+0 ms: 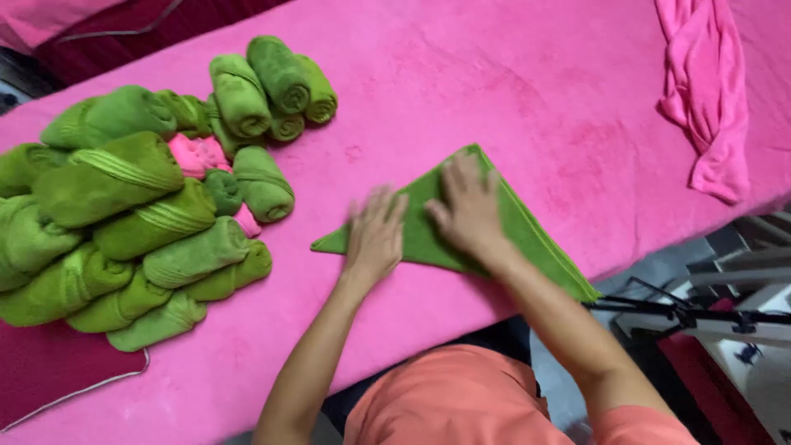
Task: Folding and rolling small towels into decorative shapes on a massage table
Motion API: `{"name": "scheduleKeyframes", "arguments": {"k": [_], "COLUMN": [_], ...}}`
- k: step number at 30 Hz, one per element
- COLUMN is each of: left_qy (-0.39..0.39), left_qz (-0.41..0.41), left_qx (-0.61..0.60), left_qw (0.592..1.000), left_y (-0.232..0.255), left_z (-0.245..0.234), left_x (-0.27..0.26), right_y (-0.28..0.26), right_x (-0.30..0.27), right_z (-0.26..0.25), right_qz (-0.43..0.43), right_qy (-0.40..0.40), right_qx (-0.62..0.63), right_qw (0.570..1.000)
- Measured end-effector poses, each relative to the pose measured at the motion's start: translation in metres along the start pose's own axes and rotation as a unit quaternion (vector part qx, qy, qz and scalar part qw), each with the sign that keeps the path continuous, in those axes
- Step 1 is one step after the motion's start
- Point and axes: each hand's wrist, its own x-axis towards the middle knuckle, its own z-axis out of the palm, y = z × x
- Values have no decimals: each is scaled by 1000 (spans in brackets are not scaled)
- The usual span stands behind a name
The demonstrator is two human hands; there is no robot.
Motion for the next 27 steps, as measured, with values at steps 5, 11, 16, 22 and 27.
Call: {"name": "scheduleKeyframes", "arguments": {"k": [5,11,16,22,27], "left_qy": [-64,-104,-114,-119,-119], "left_qz": [67,63,71,47,71], "left_qx": [-27,-30,-18,-9,-8], "left_qw": [995,992,991,992,990], "left_y": [8,7,10,34,37], "left_z": [14,13,4,6,14], "left_x": [24,24,25,30,30], "right_y": [19,82,131,94,18], "right_x": [-41,-96,-139,-116,-97], "right_z": [33,1,3,-7,35], "right_qz": [-7,44,66,102,17], "right_qy": [-60,-114,-109,-28,-30], "right_qx": [-11,-27,-56,-67,15], "right_qw": [998,992,990,992,999]}}
